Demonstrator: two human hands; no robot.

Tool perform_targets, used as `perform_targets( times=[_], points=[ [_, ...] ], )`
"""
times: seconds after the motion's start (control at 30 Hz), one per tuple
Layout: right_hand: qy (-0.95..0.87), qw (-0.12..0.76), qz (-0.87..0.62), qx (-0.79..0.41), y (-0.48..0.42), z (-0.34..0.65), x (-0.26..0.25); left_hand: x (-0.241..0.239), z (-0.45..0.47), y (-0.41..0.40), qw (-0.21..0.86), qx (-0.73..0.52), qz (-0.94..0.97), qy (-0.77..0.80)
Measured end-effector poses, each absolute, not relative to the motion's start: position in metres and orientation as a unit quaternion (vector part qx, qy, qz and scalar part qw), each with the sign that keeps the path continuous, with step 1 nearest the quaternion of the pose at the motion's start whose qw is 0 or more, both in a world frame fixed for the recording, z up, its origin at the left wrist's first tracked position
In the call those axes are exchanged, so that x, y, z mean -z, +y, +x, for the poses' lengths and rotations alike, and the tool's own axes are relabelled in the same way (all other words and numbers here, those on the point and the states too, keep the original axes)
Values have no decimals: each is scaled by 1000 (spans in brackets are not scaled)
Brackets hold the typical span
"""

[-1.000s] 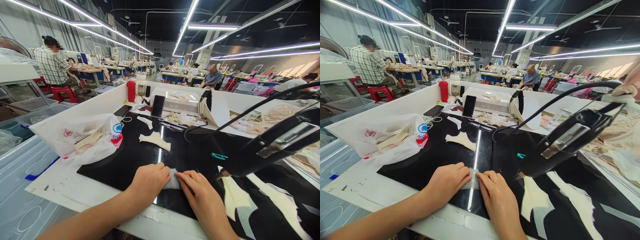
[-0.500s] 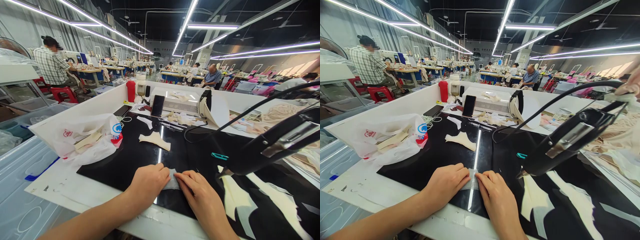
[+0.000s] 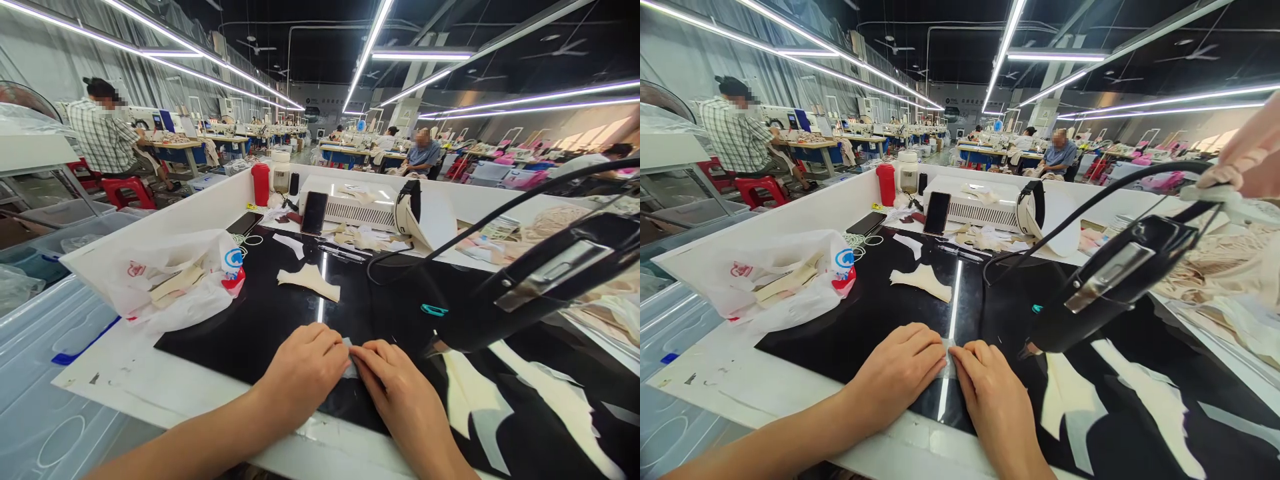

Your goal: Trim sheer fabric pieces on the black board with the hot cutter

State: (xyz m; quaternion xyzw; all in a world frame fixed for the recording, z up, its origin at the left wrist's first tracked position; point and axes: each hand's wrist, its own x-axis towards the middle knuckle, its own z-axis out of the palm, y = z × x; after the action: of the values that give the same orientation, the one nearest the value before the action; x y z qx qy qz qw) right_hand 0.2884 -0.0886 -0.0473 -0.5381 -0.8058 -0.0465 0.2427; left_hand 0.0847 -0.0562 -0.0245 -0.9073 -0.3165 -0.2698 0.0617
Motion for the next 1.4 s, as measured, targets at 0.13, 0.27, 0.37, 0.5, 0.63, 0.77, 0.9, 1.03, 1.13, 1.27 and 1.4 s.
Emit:
perform_targets(
  times=[0.13, 0.27, 0.37, 0.5, 0.63, 0.77, 0.9, 1.03, 1.13, 1.27, 1.4],
  points=[
    [-807, 235, -539, 52, -88, 290, 49, 33, 89, -57, 61, 304, -911, -271],
    [-806, 235, -541, 55, -89, 287, 48, 34, 89, -57, 64, 284, -917, -273],
    [-799, 240, -547, 62, -90, 284, 48, 33, 89, -57, 61, 269, -922, -274],
    [-797, 254, -544, 65, -90, 283, 46, 34, 88, -56, 64, 266, -923, -271],
    [-801, 267, -529, 82, -89, 284, 44, 37, 88, -55, 78, 283, -918, -266],
    [-806, 271, -517, 94, -88, 284, 43, 38, 88, -55, 84, 301, -910, -271],
    [-808, 271, -514, 94, -87, 284, 43, 37, 88, -55, 92, 309, -908, -269],
    [-802, 281, -518, 99, -87, 283, 43, 36, 89, -55, 95, 313, -907, -265],
    [-801, 292, -513, 103, -88, 284, 44, 37, 88, -55, 86, 311, -908, -268],
    [-806, 303, -499, 99, -85, 285, 47, 39, 87, -55, 86, 306, -909, -271],
    [-811, 334, -475, 77, -87, 285, 41, 38, 87, -54, 76, 308, -910, -268]
  ],
)
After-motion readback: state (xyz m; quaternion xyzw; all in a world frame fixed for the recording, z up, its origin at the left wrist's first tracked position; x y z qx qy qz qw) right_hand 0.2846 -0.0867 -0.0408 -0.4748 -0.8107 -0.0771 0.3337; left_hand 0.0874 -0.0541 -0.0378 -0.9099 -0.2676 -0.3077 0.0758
